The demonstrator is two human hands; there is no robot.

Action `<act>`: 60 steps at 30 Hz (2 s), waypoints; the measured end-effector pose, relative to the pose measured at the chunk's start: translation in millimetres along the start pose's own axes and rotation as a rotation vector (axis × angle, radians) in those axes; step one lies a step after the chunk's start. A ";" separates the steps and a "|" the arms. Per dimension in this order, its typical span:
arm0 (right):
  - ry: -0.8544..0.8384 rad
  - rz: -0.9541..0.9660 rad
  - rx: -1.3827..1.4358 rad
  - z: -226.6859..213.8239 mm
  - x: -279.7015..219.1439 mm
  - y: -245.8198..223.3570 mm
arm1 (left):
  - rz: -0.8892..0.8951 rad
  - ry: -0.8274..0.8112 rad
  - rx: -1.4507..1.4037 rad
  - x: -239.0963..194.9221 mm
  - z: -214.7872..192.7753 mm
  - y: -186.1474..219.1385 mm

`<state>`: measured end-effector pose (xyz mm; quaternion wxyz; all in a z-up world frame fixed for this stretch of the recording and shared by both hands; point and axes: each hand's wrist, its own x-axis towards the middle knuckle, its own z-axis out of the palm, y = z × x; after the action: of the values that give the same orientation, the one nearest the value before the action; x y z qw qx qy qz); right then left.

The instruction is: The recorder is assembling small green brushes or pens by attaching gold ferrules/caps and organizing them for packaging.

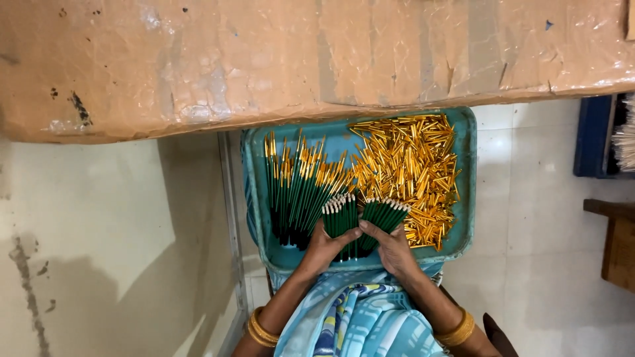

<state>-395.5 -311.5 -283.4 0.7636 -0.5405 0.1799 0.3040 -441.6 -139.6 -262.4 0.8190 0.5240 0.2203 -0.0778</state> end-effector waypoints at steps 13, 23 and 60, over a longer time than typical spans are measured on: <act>-0.083 -0.313 -0.246 0.1 -12.0 -37.8 | -0.052 0.081 -0.178 11.3 -15.2 -21.2; -0.609 -1.212 -1.389 14.8 -12.3 -80.0 | -0.198 0.035 -0.360 4.5 -4.8 15.9; -0.557 -0.753 -1.376 26.8 -17.7 -79.7 | -0.147 -0.175 -0.434 4.9 -27.3 -18.4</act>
<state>-357.7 -309.6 -206.3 0.3301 -0.8154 -0.4346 0.1929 -451.4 -122.8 -289.4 0.9205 0.3097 0.1975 -0.1331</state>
